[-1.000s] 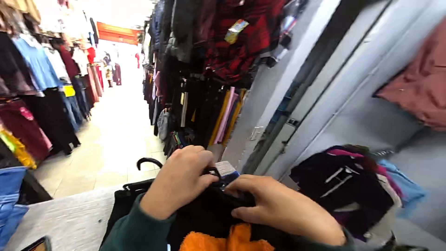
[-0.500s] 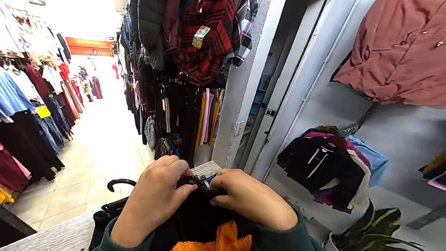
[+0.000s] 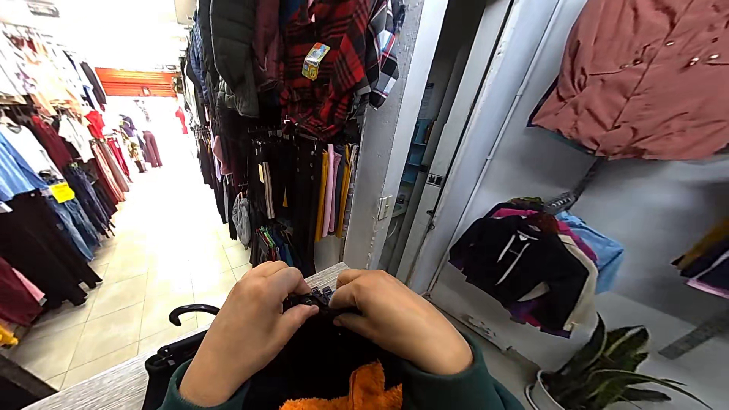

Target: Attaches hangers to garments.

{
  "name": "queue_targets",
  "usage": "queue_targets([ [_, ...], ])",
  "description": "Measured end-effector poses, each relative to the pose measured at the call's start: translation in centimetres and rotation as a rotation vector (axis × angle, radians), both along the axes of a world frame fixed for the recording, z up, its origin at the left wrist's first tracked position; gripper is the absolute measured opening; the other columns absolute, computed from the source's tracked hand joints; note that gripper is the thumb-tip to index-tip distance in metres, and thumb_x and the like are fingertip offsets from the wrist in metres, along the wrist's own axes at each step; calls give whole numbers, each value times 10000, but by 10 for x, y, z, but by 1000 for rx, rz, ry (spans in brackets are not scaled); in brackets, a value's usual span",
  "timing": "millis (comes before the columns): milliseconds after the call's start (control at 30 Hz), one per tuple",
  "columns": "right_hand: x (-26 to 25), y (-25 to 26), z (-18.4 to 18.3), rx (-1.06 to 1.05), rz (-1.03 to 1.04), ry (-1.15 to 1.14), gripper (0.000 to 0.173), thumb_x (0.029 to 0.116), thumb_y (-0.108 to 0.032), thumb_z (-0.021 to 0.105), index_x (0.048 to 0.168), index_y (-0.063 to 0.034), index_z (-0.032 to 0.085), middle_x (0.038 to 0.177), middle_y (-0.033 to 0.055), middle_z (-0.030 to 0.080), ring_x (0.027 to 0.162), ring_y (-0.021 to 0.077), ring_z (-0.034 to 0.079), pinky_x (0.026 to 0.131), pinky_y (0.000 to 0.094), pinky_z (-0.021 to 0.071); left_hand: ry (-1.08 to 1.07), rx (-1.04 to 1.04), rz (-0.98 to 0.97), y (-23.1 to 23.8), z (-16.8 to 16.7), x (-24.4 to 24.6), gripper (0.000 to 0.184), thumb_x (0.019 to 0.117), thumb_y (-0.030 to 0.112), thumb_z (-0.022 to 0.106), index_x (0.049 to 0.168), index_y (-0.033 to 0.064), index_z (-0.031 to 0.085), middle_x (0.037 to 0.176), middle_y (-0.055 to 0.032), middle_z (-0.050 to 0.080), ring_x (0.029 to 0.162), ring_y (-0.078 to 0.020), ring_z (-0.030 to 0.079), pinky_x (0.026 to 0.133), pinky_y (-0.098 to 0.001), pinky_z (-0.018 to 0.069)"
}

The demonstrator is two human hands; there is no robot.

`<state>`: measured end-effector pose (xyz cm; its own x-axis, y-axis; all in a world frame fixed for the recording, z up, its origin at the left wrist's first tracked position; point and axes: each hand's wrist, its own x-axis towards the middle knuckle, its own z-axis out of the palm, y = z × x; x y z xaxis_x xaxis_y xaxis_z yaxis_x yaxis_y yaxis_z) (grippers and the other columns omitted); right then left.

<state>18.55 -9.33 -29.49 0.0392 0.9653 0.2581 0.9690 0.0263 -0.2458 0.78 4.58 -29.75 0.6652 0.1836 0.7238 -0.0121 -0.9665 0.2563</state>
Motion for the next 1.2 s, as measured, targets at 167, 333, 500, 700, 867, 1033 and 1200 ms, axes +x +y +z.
queue_targets([
  [167, 1, 5, -2, 122, 47, -53, 108, 910, -214, 679, 912, -171, 778, 898, 9, 700, 833, 167, 679, 703, 435, 552, 100, -79, -8, 5, -2, -1, 134, 838, 292, 750, 829, 165, 708, 769, 87, 647, 730, -21, 633, 664, -219, 550],
  [333, 6, 7, -4, 247, 71, -78, 83, 886, -237, 708, 867, -226, 788, 855, -84, 698, 775, 75, 667, 652, 368, 558, 193, -203, -45, 5, -10, 11, 115, 836, 209, 783, 833, 116, 715, 766, 33, 660, 724, -66, 642, 674, -259, 553],
  [500, 17, 10, -3, 266, 29, -25, 41, 872, -234, 750, 880, -237, 790, 870, -105, 677, 794, 38, 655, 673, 317, 573, 186, -284, 29, 8, -8, 13, 138, 864, 227, 803, 946, 129, 750, 865, 21, 709, 803, -80, 679, 748, -300, 580],
  [700, 21, 9, -8, 194, -29, 80, 254, 884, -427, 724, 1050, -242, 775, 1078, -81, 713, 1004, 70, 668, 846, 373, 578, 167, -267, 91, -2, -4, 16, 193, 858, 192, 820, 1010, 128, 720, 862, 5, 710, 780, -118, 681, 726, -336, 586],
  [867, 5, 31, -14, 208, 15, 167, 271, 956, -412, 682, 1085, -178, 730, 811, -41, 707, 726, 85, 670, 677, 363, 578, 29, -182, 73, -9, 7, 4, 171, 906, 215, 759, 1047, 133, 708, 917, 24, 711, 866, -94, 700, 778, -311, 603],
  [1033, 12, 38, -18, 294, -47, 173, 194, 992, -333, 647, 1093, -190, 732, 708, -69, 662, 599, 56, 611, 576, 309, 538, 548, -335, 47, -27, 17, -6, 344, 1091, 176, 426, 1134, -22, 705, 1083, -191, 708, 1044, -308, 689, 946, -491, 533],
  [1200, 18, 46, -24, 227, -95, 166, 197, 1016, -335, 625, 1126, -200, 716, 816, -44, 707, 713, 87, 670, 664, 361, 573, 858, -468, 136, -8, -15, 25, 493, 1120, 302, 320, 1463, -14, 480, 1490, -213, 510, 1420, -347, 461, 1169, -566, 330],
])
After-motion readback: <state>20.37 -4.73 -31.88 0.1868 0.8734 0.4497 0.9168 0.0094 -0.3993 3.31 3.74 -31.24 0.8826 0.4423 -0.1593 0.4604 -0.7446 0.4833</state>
